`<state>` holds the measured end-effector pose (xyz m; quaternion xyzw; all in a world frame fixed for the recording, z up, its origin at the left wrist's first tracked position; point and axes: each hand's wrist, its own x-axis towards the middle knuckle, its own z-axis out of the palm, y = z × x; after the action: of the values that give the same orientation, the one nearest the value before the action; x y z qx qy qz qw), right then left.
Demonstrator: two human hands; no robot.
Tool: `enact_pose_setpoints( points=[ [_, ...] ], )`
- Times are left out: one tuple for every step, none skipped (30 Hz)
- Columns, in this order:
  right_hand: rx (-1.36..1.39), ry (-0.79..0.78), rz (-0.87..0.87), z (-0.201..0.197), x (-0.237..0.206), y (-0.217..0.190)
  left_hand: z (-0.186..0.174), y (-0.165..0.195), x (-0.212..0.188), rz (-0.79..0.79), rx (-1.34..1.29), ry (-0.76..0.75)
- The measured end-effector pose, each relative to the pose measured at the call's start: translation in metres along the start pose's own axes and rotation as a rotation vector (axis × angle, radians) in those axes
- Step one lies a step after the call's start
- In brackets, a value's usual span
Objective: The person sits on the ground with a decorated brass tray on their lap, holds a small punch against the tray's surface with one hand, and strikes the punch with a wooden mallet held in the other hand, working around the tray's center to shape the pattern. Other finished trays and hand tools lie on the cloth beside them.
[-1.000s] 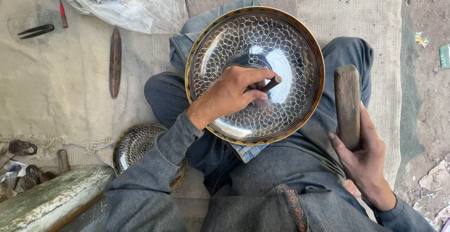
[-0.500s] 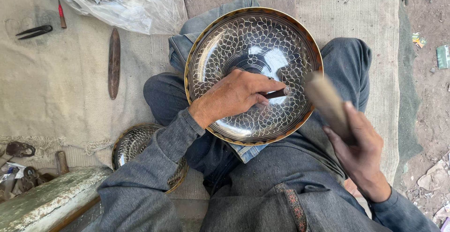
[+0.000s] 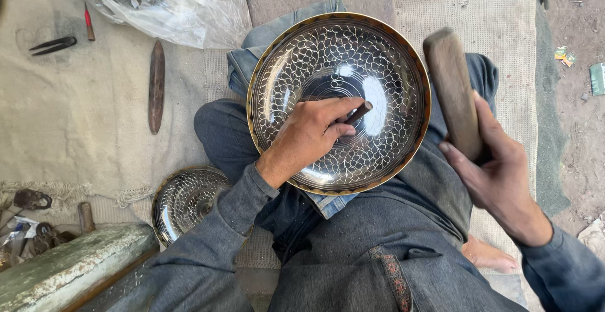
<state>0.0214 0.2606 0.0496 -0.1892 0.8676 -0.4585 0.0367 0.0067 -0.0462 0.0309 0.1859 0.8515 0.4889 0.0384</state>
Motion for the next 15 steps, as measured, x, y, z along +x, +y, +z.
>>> enact_pose_setpoints(
  points=[
    [0.012,-0.004,-0.036,-0.003,0.006,-0.006,0.003,0.000,-0.003,-0.011,0.012,0.018],
    [-0.118,-0.093,0.061,-0.009,0.015,-0.010,0.006,-0.001,-0.004,-0.018,0.029,0.039],
    [-0.247,-0.181,0.157,-0.015,0.023,-0.015,0.007,-0.002,-0.006,-0.026,0.046,0.062],
    [-0.377,-0.266,0.262,-0.019,0.030,-0.019,0.009,-0.002,-0.009,-0.057,0.036,0.088],
    [-0.301,-0.228,0.114,-0.020,0.039,-0.023,0.010,-0.002,-0.010,-0.082,0.030,0.118],
    [-0.223,-0.195,-0.037,-0.022,0.047,-0.026,0.012,-0.001,-0.012,-0.113,0.023,0.153],
    [-0.142,-0.163,-0.180,-0.022,0.054,-0.029,0.014,0.000,-0.015,-0.155,0.027,0.173],
    [-0.440,-0.334,-0.093,-0.024,0.062,-0.030,0.016,0.001,-0.015,-0.191,0.035,0.194],
    [-0.737,-0.501,0.003,-0.028,0.070,-0.032,0.018,0.002,-0.016,-0.229,0.042,0.213],
    [-1.034,-0.662,0.114,-0.030,0.074,-0.035,0.021,0.004,-0.018,-0.239,0.038,0.245],
    [-0.856,-0.546,-0.015,-0.031,0.078,-0.038,0.022,0.005,-0.019,-0.245,0.037,0.283],
    [-0.679,-0.430,-0.144,-0.034,0.083,-0.041,0.024,0.007,-0.020,-0.254,0.035,0.328],
    [-0.496,-0.316,-0.265,-0.035,0.087,-0.046,0.027,0.008,-0.021,-0.262,0.040,0.368],
    [-0.652,-0.376,-0.306,-0.036,0.091,-0.050,0.030,0.010,-0.021,-0.271,0.045,0.408],
    [-0.808,-0.433,-0.343,-0.037,0.095,-0.055,0.032,0.011,-0.023,-0.278,0.052,0.444]
  ],
)
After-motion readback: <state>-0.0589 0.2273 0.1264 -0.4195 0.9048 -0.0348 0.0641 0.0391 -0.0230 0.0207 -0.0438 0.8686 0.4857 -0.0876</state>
